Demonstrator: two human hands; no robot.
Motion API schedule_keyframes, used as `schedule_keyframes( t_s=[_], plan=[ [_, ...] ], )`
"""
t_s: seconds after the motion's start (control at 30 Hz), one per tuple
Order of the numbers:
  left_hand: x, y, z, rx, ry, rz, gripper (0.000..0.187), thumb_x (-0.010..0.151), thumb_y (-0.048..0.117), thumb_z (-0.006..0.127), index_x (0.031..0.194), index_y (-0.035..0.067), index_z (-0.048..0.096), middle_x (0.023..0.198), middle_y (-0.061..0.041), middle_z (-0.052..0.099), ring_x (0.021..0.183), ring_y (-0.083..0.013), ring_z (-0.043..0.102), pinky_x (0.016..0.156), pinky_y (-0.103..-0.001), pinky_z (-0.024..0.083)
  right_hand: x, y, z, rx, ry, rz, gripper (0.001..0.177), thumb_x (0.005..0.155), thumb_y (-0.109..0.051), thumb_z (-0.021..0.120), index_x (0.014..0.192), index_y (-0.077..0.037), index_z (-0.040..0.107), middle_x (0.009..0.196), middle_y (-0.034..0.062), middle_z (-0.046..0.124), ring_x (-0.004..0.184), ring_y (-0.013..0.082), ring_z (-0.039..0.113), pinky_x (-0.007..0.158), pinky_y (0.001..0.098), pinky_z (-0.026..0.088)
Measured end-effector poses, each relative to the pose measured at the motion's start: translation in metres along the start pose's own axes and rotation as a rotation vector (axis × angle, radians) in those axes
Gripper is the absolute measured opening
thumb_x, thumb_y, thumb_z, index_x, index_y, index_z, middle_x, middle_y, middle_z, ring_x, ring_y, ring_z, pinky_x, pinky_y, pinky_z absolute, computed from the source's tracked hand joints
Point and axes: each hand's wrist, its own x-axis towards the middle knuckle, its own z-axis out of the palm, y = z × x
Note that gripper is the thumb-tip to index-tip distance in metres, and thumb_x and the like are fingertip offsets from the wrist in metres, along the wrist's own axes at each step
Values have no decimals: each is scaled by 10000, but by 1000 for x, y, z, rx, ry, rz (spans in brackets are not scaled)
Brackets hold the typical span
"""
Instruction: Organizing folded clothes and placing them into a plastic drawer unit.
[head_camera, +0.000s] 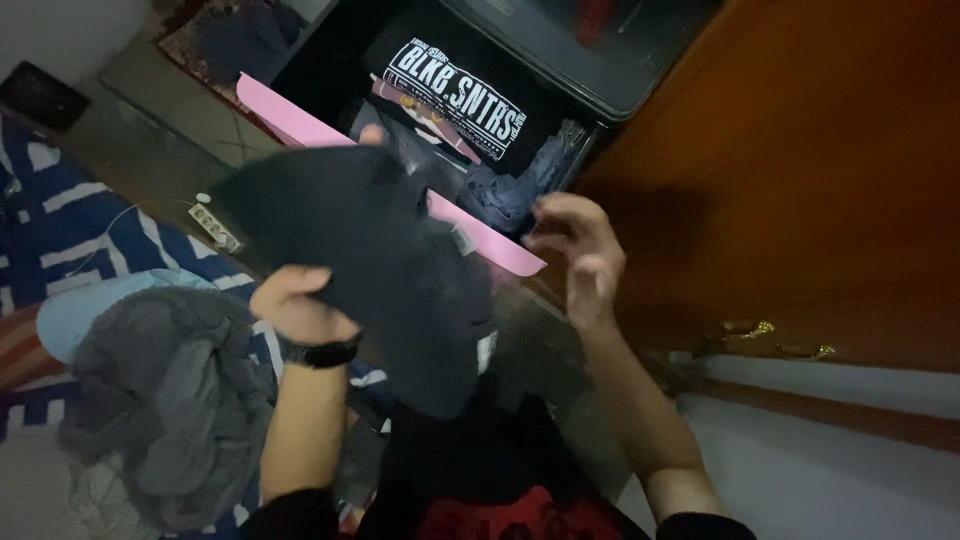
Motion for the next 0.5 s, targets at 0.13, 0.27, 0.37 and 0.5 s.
schedule_keyframes(
  t_s=[0.13,0.27,0.37,0.5],
  plan=[
    [105,-13,116,-46,222,-93,227,726,42,597,919,-40,682,1019,-197,731,888,-307,723,906,-414,586,23,82,-18,117,-177,210,763,983,-691,512,1501,-134,443,1486,128,460,1280,244,546,989,406,556],
    [167,-13,115,-2,40,-296,94,883,10,586,887,-23,673,976,-187,725,875,-295,709,887,-405,588,18,221,-74,318,-66,522,509,1005,-508,612,1370,-154,625,1356,106,603,1146,195,622,960,375,546],
    [206,-8,104,221,50,-457,187,886,-10,619,1050,-65,688,1017,-176,712,889,-278,696,867,-401,584,62,138,-42,383,-142,483,472,992,-459,638,1316,-117,639,1262,107,648,1105,197,647,956,365,549],
    [233,5,107,415,272,-544,337,799,6,647,1131,-48,681,1015,-147,735,882,-271,736,817,-381,619,118,41,-4,461,-238,432,425,975,-396,675,1244,-68,661,1137,105,709,1051,198,681,951,352,554]
  ],
)
